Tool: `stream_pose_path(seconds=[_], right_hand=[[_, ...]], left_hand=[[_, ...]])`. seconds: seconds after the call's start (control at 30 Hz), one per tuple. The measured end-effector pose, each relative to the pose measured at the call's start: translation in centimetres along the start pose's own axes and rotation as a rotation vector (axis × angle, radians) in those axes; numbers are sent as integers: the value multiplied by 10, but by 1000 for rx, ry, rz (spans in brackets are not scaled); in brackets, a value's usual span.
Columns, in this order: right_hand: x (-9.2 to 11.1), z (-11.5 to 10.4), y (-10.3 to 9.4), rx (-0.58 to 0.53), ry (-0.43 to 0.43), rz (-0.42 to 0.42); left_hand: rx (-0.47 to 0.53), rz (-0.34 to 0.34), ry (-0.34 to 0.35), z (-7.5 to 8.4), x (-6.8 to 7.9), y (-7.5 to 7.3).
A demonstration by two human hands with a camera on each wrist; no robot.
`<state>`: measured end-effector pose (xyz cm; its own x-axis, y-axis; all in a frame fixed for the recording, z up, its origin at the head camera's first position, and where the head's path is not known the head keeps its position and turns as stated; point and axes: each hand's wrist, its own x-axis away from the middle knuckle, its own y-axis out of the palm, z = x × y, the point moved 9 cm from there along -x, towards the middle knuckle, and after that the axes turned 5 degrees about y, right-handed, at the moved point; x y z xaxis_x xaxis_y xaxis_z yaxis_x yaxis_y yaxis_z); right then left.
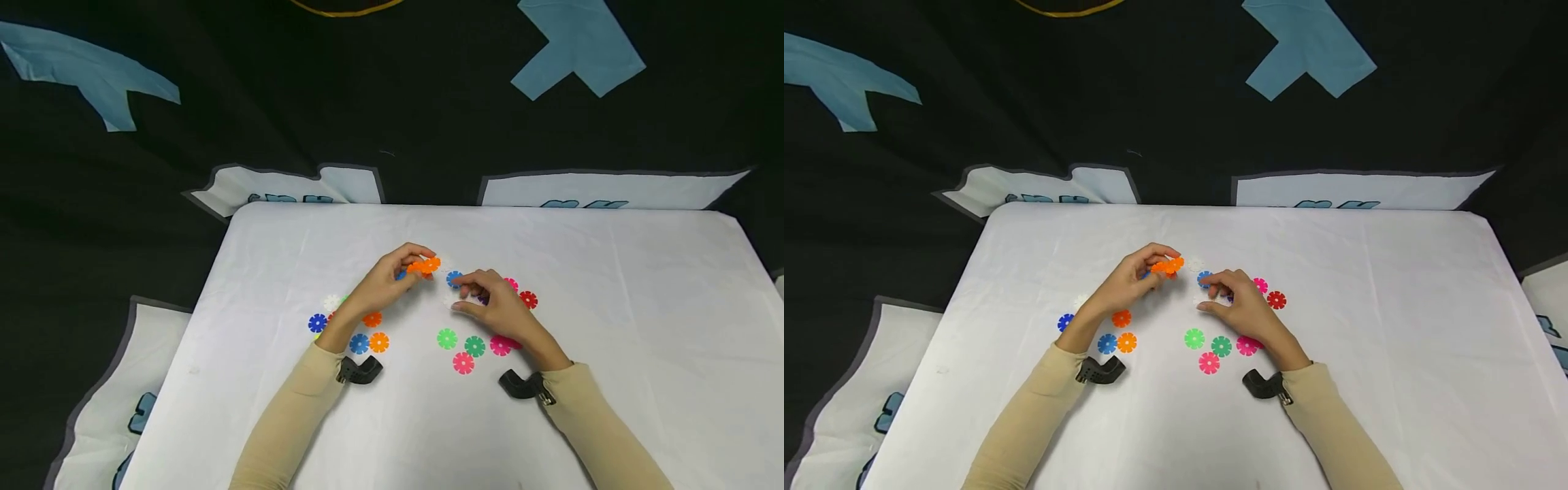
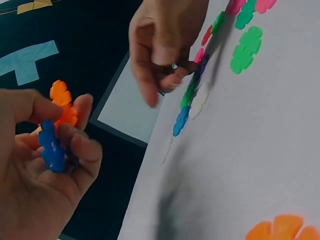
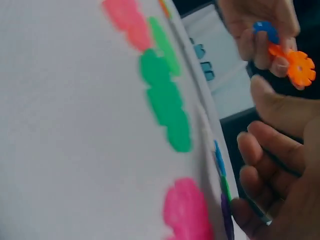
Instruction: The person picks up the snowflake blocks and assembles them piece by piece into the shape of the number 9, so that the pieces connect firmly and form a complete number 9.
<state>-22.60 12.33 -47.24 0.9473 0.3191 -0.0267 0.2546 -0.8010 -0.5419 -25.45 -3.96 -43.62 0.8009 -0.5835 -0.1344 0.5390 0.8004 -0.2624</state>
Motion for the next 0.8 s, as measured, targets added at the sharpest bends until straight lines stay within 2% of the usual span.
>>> stream_pose_path(seconds=[0.1,0.23,0.47,0.6,0.7,0.8], right_hand=[[0,1,5,120,-7,19],[-1,2,11,220,-20,26],[-2,1,13,283,-36,36],[-1,2,5,212,-8,43],[2,-2,-10,72,-5,90],[7,-11,-23,-74,-47,123]], left_hand=[[-75,-31,-5,0,1,2],[-118,-60,7,2,1,5],[-166,-67,34,8,1,5],[-192,-51,19,8,2,6],[-184,-57,23,10,2,9],[-186,-44,45,13,2,11]])
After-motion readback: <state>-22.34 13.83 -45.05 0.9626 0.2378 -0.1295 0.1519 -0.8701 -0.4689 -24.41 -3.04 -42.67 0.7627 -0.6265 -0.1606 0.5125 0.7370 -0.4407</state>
